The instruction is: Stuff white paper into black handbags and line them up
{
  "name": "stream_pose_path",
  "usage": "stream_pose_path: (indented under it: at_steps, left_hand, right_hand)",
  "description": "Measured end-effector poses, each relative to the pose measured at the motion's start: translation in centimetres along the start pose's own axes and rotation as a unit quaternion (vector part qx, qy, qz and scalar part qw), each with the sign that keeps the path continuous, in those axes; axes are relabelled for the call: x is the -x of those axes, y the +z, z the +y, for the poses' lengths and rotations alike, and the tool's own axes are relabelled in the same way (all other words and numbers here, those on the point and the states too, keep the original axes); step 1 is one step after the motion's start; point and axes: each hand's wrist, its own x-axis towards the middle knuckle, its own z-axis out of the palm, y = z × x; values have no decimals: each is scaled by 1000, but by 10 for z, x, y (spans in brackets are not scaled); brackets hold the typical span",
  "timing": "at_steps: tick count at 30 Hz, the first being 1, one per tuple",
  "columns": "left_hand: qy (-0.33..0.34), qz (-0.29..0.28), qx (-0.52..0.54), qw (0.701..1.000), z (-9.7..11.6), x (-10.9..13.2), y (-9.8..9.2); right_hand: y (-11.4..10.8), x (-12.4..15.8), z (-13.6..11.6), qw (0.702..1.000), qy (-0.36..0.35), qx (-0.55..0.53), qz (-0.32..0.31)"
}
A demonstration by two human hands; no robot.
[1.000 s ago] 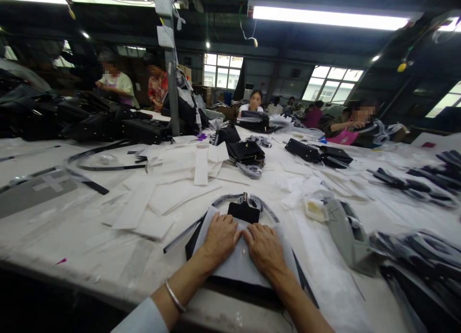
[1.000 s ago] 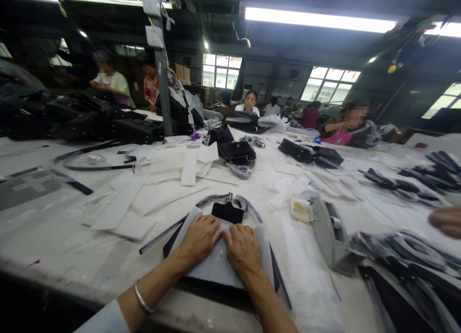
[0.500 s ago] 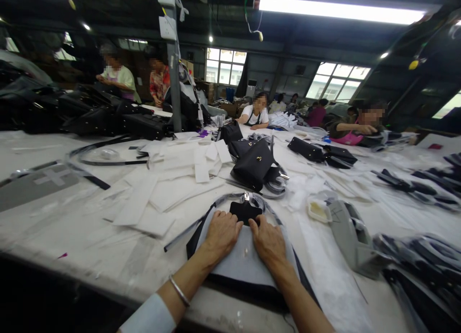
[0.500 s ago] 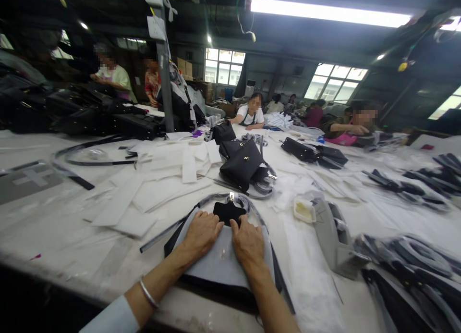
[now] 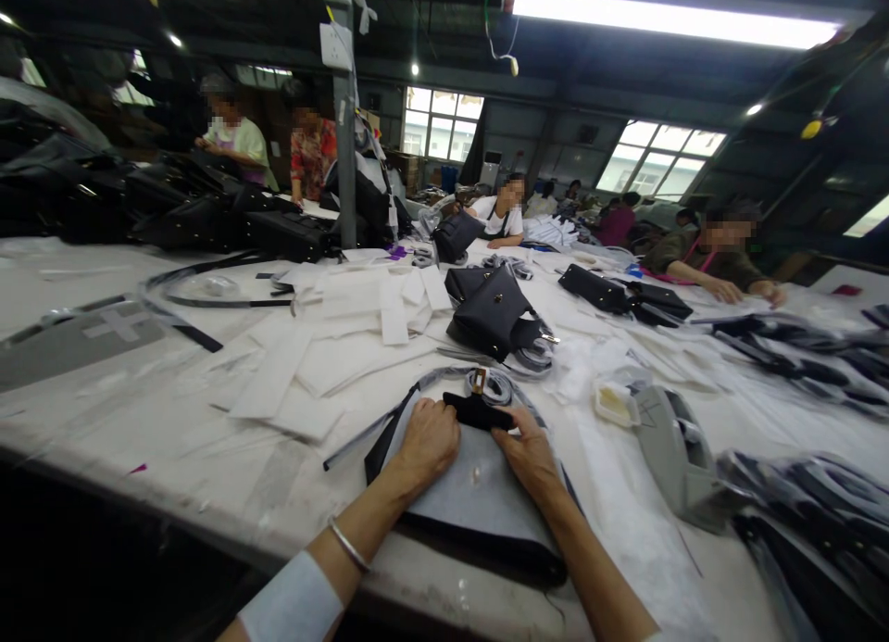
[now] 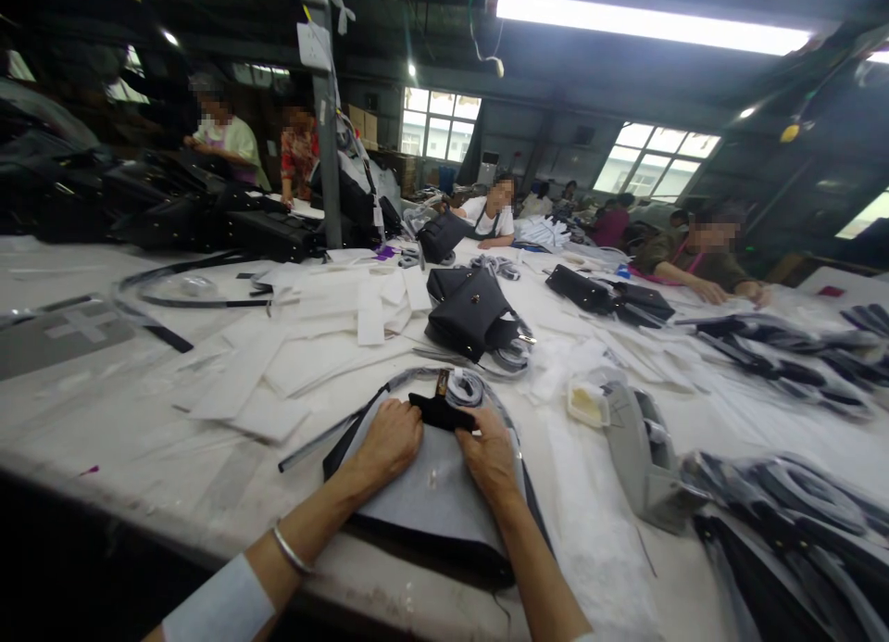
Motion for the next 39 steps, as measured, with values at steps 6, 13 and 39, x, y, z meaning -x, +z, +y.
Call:
stream_pose_path:
  at_steps: [6,13,39]
  left_hand:
    - [-50,86,101,990,-9,2,-6]
    - [115,18,220,969,-5,8,-25]
    - [139,-93,99,981,8,18,-25]
  right_hand:
    - [-2,1,2,998,-7,-69,-4]
    - [-24,7,-21,957,148,-243,-55]
    - [-10,18,-38,986,-69,-43,-145]
